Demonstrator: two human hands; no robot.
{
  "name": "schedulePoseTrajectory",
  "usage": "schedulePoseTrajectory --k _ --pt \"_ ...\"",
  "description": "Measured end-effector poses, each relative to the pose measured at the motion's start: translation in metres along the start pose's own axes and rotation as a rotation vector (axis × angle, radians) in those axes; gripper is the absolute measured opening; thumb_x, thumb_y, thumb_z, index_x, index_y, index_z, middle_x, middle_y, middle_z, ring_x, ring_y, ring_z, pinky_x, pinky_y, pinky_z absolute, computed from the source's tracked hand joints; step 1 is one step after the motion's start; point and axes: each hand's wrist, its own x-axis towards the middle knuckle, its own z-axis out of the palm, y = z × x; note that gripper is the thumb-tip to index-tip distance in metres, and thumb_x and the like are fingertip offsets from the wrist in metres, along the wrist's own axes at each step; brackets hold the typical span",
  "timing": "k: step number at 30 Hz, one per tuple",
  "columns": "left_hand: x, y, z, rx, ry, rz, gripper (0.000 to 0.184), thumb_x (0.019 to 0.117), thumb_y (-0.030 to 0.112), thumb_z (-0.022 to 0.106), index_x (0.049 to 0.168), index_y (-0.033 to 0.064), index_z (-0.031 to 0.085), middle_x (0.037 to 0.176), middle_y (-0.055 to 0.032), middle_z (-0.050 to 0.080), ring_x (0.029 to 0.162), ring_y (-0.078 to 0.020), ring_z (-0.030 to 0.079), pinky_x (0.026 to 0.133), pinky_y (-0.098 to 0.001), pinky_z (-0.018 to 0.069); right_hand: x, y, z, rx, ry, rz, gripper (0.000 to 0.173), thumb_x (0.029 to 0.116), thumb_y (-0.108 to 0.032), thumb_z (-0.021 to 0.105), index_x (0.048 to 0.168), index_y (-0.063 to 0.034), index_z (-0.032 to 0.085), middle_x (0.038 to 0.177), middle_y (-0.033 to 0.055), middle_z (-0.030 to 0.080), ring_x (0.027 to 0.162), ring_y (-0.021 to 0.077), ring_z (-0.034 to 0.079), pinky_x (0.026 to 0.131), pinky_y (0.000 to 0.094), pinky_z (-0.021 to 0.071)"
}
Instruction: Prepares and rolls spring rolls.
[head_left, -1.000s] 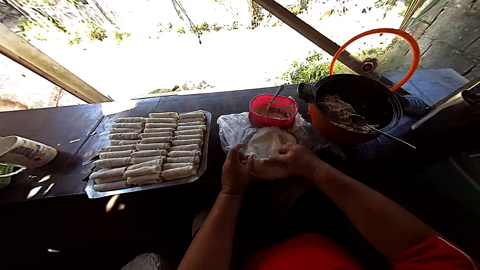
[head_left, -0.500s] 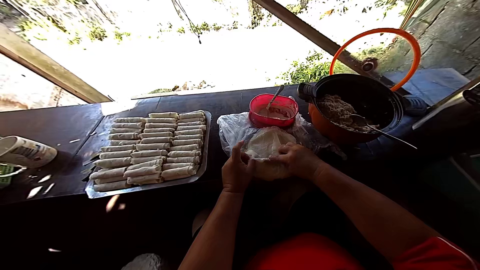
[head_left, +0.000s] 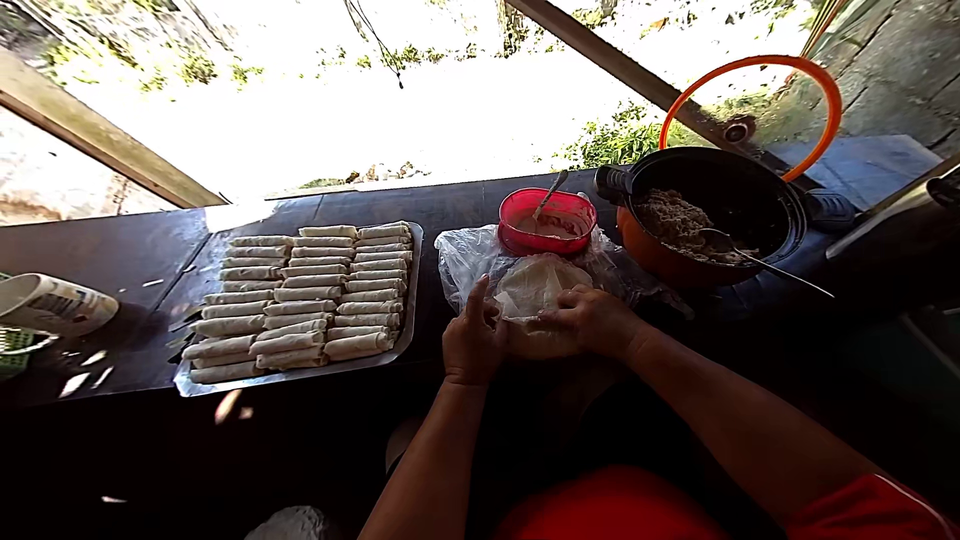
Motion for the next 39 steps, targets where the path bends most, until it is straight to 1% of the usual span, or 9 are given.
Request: schedulePoseTrajectory --k 4,7,9,15,20,23,28,31,39 --pt "0.004 0.002 0.001 0.032 0.006 0.072 0.066 0.0878 0.025 0.07 0.15 0.0157 0.05 0.09 0.0013 0.076 0.074 -0.0174 0.071 0.069 -0.0457 0.0578 0.001 0.0 0.0 -0.013 -0.008 -0.007 0.042 0.1019 -0.014 0.052 0.135 -0.0361 0.066 0.118 0.0061 0.068 0.113 0.027 0.064 0.094 0.0456 0.0549" --pt "0.007 0.001 0.005 -0.043 -0.018 0.196 0.062 0.0901 0.012 0.066 0.15 0.018 0.051 0.105 0.0033 0.077 0.103 -0.0189 0.071 0.096 -0.0484 0.0534 0.0 0.0 0.0 -0.006 -0.004 -0.002 0.042 0.1016 -0.014 0.053 0.135 -0.0359 0.066 0.118 0.0059 0.068 0.113 0.0268 0.064 0.095 0.0453 0.0543" --pt "0.007 0.003 0.006 -0.104 -0.037 0.211 0.064 0.0898 0.006 0.064 0.151 0.0189 0.05 0.109 0.0042 0.077 0.108 -0.016 0.07 0.101 -0.0468 0.0515 -0.001 0.0 0.001 -0.014 0.003 -0.003 0.042 0.1017 -0.015 0.052 0.135 -0.036 0.067 0.117 0.0055 0.068 0.113 0.0262 0.064 0.095 0.0444 0.0545" --pt "-0.004 0.018 -0.004 -0.384 -0.089 -0.015 0.05 0.1017 0.022 0.059 0.149 0.0131 0.046 0.095 0.0051 0.075 0.081 -0.0033 0.071 0.077 -0.0277 0.0619 0.0 0.0 0.0 0.003 -0.002 0.004 0.042 0.1026 -0.014 0.051 0.135 -0.0364 0.067 0.119 0.0048 0.068 0.114 0.0256 0.063 0.095 0.0436 0.0542" --pt "-0.015 0.035 -0.015 -0.403 -0.143 -0.129 0.047 0.1015 0.017 0.052 0.147 0.0073 0.046 0.103 0.0014 0.076 0.088 -0.0045 0.072 0.083 -0.0273 0.0607 0.0 -0.001 -0.001 0.022 -0.015 0.019 0.042 0.1033 -0.014 0.05 0.134 -0.0369 0.067 0.119 0.0038 0.068 0.115 0.0245 0.063 0.096 0.0434 0.0536" --pt "-0.012 0.039 -0.019 -0.288 -0.154 -0.073 0.052 0.0965 0.022 0.062 0.146 0.011 0.049 0.106 0.0042 0.076 0.095 -0.0032 0.07 0.086 -0.0277 0.0591 0.001 0.0 0.0 0.035 -0.008 0.026 0.04 0.104 -0.017 0.049 0.134 -0.0376 0.068 0.117 0.0033 0.068 0.113 0.0239 0.063 0.096 0.0431 0.0537" --pt "-0.01 0.043 -0.013 -0.281 -0.132 -0.011 0.055 0.0913 0.016 0.07 0.143 0.0104 0.054 0.1 0.0037 0.075 0.084 -0.0028 0.07 0.076 -0.0239 0.0605 0.0 0.0 -0.001 0.056 -0.001 0.031 0.04 0.1037 -0.015 0.05 0.133 -0.0361 0.069 0.119 0.0049 0.069 0.114 0.0256 0.064 0.097 0.0452 0.0542" --pt "-0.01 0.043 -0.006 -0.221 -0.151 0.038 0.054 0.0905 0.015 0.068 0.143 0.01 0.055 0.11 0.0021 0.075 0.091 -0.0058 0.071 0.082 -0.027 0.0597 0.001 0.001 -0.001 0.053 -0.018 0.036 0.04 0.1036 -0.016 0.049 0.133 -0.0363 0.068 0.119 0.0042 0.069 0.115 0.025 0.063 0.098 0.0447 0.0534" --pt "-0.01 0.028 0.005 -0.069 -0.182 0.288 0.041 0.095 0.02 0.061 0.135 0.0145 0.065 0.111 0.0051 0.076 0.115 -0.0148 0.067 0.105 -0.0418 0.0512 -0.001 0.001 -0.001 0.061 -0.002 0.029 0.039 0.1037 -0.015 0.049 0.131 -0.0349 0.069 0.117 0.0033 0.069 0.116 0.024 0.062 0.098 0.044 0.053"
